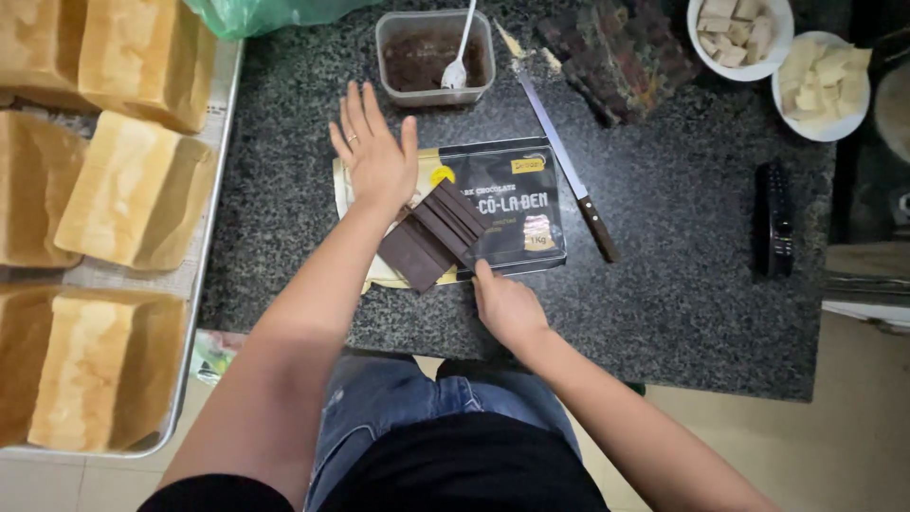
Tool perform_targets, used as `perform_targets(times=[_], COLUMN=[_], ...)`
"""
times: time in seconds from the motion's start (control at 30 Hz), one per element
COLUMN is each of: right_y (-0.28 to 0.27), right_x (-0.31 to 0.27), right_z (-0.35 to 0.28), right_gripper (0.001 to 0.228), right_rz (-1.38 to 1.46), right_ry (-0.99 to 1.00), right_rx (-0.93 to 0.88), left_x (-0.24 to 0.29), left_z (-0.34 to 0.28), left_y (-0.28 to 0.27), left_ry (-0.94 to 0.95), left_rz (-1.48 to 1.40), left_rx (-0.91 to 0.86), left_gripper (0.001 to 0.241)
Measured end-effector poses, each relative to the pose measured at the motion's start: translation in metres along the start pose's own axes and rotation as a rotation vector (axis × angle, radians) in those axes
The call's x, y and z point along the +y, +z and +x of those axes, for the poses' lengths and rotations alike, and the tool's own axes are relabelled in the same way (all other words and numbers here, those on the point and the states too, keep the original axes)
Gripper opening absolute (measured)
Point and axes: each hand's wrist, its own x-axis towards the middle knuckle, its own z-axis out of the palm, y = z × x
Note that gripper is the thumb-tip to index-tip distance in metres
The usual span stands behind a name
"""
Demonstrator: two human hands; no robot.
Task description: Breaking a bar of dark chocolate into smaller pieces and transferring melted chocolate between containers.
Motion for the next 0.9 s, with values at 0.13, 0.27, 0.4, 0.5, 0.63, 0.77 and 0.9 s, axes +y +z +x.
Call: perform_targets(times=[0.13, 0.27, 0.4, 0.5, 0.63, 0.77, 0.9], right_y=[-0.02, -0.047, -0.059, -0.055, -0.045, -0.04, -0.042], right_x=[-0.006, -0.021, -0.038, -0.045, -0.044, -0.044, -0.046], right_z=[-0.002, -0.01, -0.016, -0.018, -0.018, -0.019, -0.02], right_gripper=[0.021, 0.02, 0.018, 0.019, 0.02, 0.021, 0.017], right_rz=[0.057, 0.124, 0.173, 0.169, 0.163, 0.155, 0.17], right_ry=[0.009, 0.052, 0.022, 0.059, 0.04, 0.034, 0.009], right_rx=[-0.012, -0.043, -0.016, -0.087, -0.052, -0.019, -0.018], left_x=[-0.001, 0.009, 0.01, 0.001, -0.004, -0.006, -0.005], left_z=[0.004, 0.007, 0.01, 0.003, 0.0, 0.0, -0.001], left_y=[-0.009, -0.037, -0.055, -0.052, -0.049, -0.041, -0.042], left_ry=[0.007, 0.041, 0.067, 0.094, 0.07, 0.078, 0.079], left_rz=[0.012, -0.062, -0.023, -0.044, -0.038, 0.002, -0.002], left_rx=[-0.005, 0.079, 0.058, 0.032, 0.003, -0.028, -0.05], left_gripper=[0.072, 0.067, 0.067, 0.067, 0.066, 0.069, 0.07])
